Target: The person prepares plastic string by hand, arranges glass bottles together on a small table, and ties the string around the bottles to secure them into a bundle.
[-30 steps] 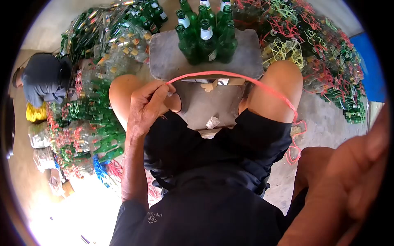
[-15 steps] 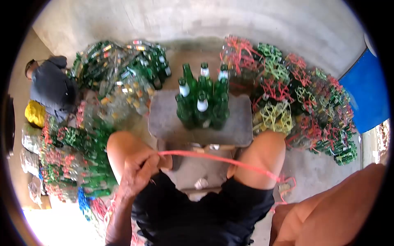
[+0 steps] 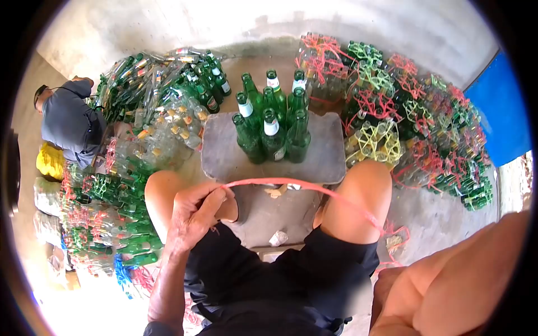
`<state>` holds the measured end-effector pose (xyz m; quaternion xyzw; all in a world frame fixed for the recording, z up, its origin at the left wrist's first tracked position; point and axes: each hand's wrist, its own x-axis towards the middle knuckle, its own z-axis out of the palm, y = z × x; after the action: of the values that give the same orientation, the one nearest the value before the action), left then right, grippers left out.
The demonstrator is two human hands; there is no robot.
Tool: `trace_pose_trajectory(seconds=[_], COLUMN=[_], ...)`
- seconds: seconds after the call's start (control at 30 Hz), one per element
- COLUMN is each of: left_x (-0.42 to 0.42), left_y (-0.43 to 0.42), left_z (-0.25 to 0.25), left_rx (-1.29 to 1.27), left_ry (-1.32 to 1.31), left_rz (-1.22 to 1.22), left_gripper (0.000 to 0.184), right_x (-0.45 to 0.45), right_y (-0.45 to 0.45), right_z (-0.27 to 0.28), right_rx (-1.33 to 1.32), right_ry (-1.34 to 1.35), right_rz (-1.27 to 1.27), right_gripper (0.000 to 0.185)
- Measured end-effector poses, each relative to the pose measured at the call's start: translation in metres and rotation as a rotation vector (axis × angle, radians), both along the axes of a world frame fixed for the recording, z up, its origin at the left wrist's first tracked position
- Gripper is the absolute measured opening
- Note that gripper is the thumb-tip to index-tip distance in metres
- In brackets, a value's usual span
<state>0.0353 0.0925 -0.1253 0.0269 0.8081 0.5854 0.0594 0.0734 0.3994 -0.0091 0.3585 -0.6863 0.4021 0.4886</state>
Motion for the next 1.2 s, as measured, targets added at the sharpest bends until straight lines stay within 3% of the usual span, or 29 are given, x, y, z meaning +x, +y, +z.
trace_pose_trajectory(seconds=[0.23, 0.43, 0.47, 0.5, 0.57, 0.8, 1.03, 1.2], left_x=[-0.014, -0.028, -0.031, -0.035, -0.046, -0.088, -0.162, -0.232], left_y=[0.009, 0.010, 0.010, 0.010, 0.005, -0.006, -0.010, -0.019], left_z=[0.008, 0.022, 0.026, 0.026, 0.024, 0.036, 0.053, 0.025], left_rx=[0.010, 0.058, 0.058, 0.066, 0.081, -0.016, -0.124, -0.156], left_ry=[0.045, 0.027, -0.011, 0.013, 0.057, 0.258, 0.316, 0.398], left_rz=[-0.066, -0.071, -0.057, -0.067, -0.083, -0.029, 0.064, 0.078], left_gripper=[0.020, 0.021, 0.022, 0.023, 0.026, 0.023, 0.026, 0.028], right_x=[-0.006, -0.047, -0.051, -0.051, -0.050, -0.085, -0.154, -0.222], right_y=[-0.019, -0.041, -0.030, -0.024, -0.017, 0.007, 0.032, 0.049], right_z=[0.011, -0.047, -0.066, -0.080, -0.090, -0.074, -0.067, -0.095], right_rx=[-0.001, 0.163, 0.285, 0.366, 0.198, 0.147, 0.167, 0.118], right_ry=[-0.085, -0.818, -0.916, -0.910, -1.328, -1.131, -1.047, -1.045], right_rz=[0.051, -0.169, -0.098, 0.005, 0.244, 0.065, -0.014, -0.104], right_gripper=[0.051, 0.053, 0.048, 0.029, 0.017, 0.029, 0.027, 0.026])
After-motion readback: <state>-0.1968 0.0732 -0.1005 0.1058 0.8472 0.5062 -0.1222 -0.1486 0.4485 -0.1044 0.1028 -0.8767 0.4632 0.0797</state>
